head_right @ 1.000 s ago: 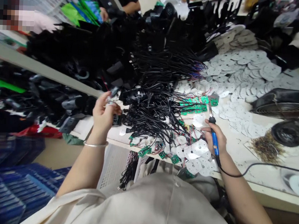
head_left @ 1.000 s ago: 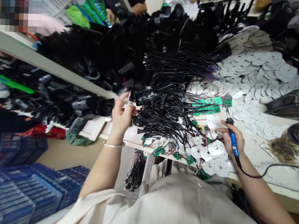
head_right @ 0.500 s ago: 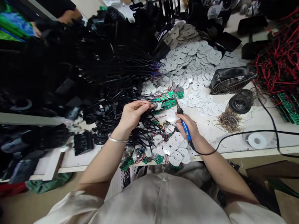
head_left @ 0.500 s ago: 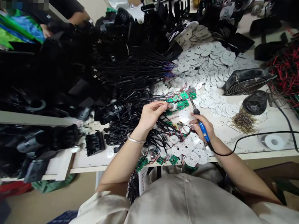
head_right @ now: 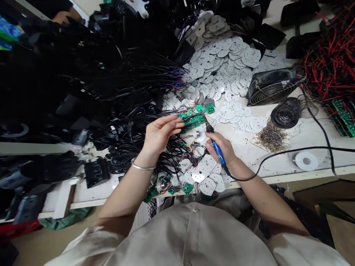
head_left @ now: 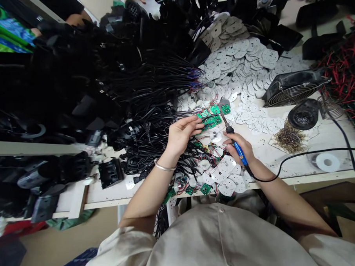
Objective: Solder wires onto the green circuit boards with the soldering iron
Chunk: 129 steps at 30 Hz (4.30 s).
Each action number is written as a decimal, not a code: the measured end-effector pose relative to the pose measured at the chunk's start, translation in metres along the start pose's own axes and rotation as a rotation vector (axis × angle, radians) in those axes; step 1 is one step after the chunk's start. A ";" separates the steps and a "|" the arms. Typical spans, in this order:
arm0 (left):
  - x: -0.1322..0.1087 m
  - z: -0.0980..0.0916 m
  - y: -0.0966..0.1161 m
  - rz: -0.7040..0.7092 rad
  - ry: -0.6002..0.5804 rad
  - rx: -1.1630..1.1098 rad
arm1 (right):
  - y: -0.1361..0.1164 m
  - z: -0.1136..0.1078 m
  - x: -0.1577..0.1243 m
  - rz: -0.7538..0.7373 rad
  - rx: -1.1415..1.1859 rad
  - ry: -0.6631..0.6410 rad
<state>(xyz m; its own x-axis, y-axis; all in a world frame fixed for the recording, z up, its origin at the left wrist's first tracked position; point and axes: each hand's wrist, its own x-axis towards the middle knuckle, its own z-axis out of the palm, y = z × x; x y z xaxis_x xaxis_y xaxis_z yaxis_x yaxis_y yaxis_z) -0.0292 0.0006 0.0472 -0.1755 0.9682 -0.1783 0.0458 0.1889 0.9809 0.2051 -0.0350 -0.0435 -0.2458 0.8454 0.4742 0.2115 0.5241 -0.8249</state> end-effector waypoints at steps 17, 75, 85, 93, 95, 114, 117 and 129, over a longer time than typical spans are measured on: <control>0.018 0.121 0.007 0.345 -0.439 1.467 | 0.009 0.006 -0.005 0.119 -0.131 0.356; 0.003 0.022 -0.035 0.442 -0.200 1.093 | -0.015 -0.017 0.038 0.736 0.436 0.323; 0.003 0.022 -0.036 0.429 -0.211 1.156 | -0.007 0.000 0.032 0.778 0.439 0.301; 0.001 0.022 -0.034 0.403 -0.229 1.167 | -0.003 0.007 0.028 0.740 0.424 0.324; 0.001 0.022 -0.034 0.396 -0.237 1.170 | -0.003 0.007 0.028 0.731 0.417 0.316; 0.002 0.025 -0.032 0.367 -0.244 1.178 | -0.003 0.006 0.023 0.706 0.382 0.251; 0.002 0.024 -0.032 0.377 -0.244 1.182 | -0.005 0.006 0.025 0.713 0.394 0.268; 0.003 0.024 -0.034 0.373 -0.242 1.165 | -0.006 0.006 0.026 0.730 0.417 0.414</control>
<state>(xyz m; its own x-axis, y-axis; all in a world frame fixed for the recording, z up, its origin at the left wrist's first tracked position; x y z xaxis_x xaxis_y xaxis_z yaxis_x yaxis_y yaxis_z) -0.0081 0.0010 0.0115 0.2150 0.9760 -0.0347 0.9192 -0.1902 0.3448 0.1914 -0.0168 -0.0283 0.1873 0.9620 -0.1988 -0.1951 -0.1619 -0.9673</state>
